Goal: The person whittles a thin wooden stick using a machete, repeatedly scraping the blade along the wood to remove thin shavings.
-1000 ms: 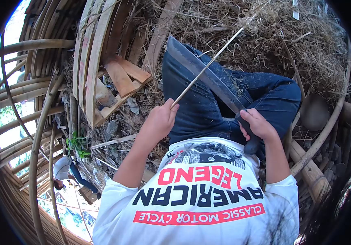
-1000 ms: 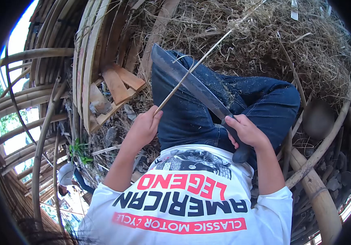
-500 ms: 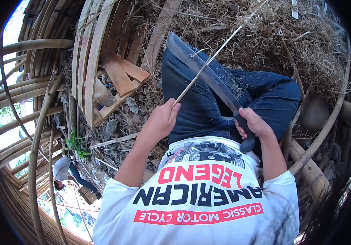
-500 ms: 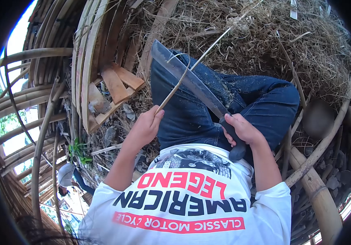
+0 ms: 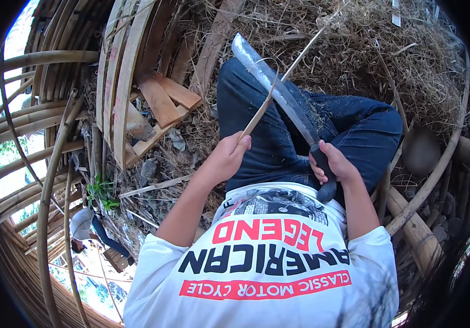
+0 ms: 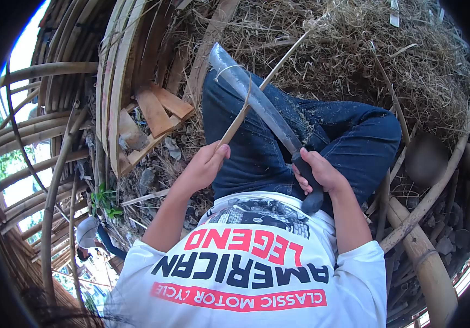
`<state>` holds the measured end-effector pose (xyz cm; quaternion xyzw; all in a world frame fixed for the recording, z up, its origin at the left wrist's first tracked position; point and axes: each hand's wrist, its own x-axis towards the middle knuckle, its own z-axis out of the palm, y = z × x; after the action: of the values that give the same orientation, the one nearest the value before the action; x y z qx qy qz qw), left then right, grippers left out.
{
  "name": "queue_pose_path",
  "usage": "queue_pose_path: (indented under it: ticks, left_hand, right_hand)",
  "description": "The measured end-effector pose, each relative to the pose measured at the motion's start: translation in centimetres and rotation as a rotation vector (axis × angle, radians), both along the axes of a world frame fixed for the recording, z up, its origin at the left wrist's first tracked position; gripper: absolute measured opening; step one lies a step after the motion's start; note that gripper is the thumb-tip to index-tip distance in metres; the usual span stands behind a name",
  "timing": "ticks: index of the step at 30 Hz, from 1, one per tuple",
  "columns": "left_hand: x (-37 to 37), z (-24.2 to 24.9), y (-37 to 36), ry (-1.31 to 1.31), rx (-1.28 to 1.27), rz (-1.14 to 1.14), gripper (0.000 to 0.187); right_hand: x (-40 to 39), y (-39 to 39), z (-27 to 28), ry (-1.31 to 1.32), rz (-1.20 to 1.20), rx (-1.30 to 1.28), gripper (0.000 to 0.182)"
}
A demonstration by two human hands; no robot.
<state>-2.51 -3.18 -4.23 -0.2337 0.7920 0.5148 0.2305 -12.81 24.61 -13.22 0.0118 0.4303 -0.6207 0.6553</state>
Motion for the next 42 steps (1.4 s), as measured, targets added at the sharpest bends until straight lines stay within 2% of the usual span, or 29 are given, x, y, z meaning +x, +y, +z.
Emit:
queue_pose_path:
  ticks: [3, 5, 7, 9, 11, 14, 18, 20, 27, 29, 33, 38, 42]
  left_hand:
    - [-0.1, -0.5, 0.3, -0.012, 0.124, 0.054, 0.030]
    - [-0.4, -0.4, 0.3, -0.128, 0.256, 0.153, 0.030]
    - [-0.2, -1.1, 0.0, -0.073, 0.229, 0.106, 0.030]
    - [0.0, -1.1, -0.4, -0.019, 0.200, 0.064, 0.029]
    - [0.0, 0.1, -0.6, 0.184, -0.250, -0.136, 0.027]
    - [-0.7, 2.2, 0.4, 0.063, -0.394, -0.161, 0.026]
    - [-1.3, 2.3, 0.4, 0.045, -0.382, -0.158, 0.026]
    - [-1.1, 2.3, 0.0, 0.064, -0.239, -0.084, 0.027]
    - [-0.4, 0.5, 0.7, 0.161, -0.088, -0.042, 0.028]
    - [-0.5, 0.2, 0.9, 0.064, 0.093, 0.036, 0.029]
    - [-0.7, -0.1, 1.1, 0.022, 0.216, 0.076, 0.029]
    - [-1.5, 1.1, 1.8, -0.241, 0.493, 0.271, 0.026]
    - [-1.9, 0.9, 1.7, -0.307, 0.617, 0.304, 0.028]
  right_hand:
    - [0.0, -0.1, 0.1, -0.027, -0.013, -0.004, 0.060]
    - [0.1, -0.1, 0.0, -0.050, -0.035, -0.005, 0.060]
    - [0.0, -0.1, 0.2, -0.070, -0.052, -0.011, 0.059]
    - [-0.2, 0.2, 1.3, 0.066, -0.026, 0.102, 0.054]
    - [-1.5, 1.4, 3.2, 0.283, 0.040, 0.272, 0.047]
    - [-2.6, 1.9, 5.5, 0.339, 0.123, 0.290, 0.044]
    - [-2.2, 1.4, 5.3, 0.290, 0.134, 0.260, 0.046]
    - [-1.9, 0.8, 4.2, 0.226, 0.095, 0.191, 0.051]
    - [-0.3, 0.7, 1.4, 0.124, 0.030, 0.049, 0.062]
    - [-0.3, 0.9, 1.0, 0.061, 0.016, -0.005, 0.060]
    - [-0.2, 0.9, 0.6, 0.029, -0.003, -0.003, 0.061]
    - [0.1, 0.9, 0.2, -0.021, -0.033, -0.034, 0.062]
    - [0.1, 1.0, 0.1, -0.060, -0.045, -0.039, 0.062]
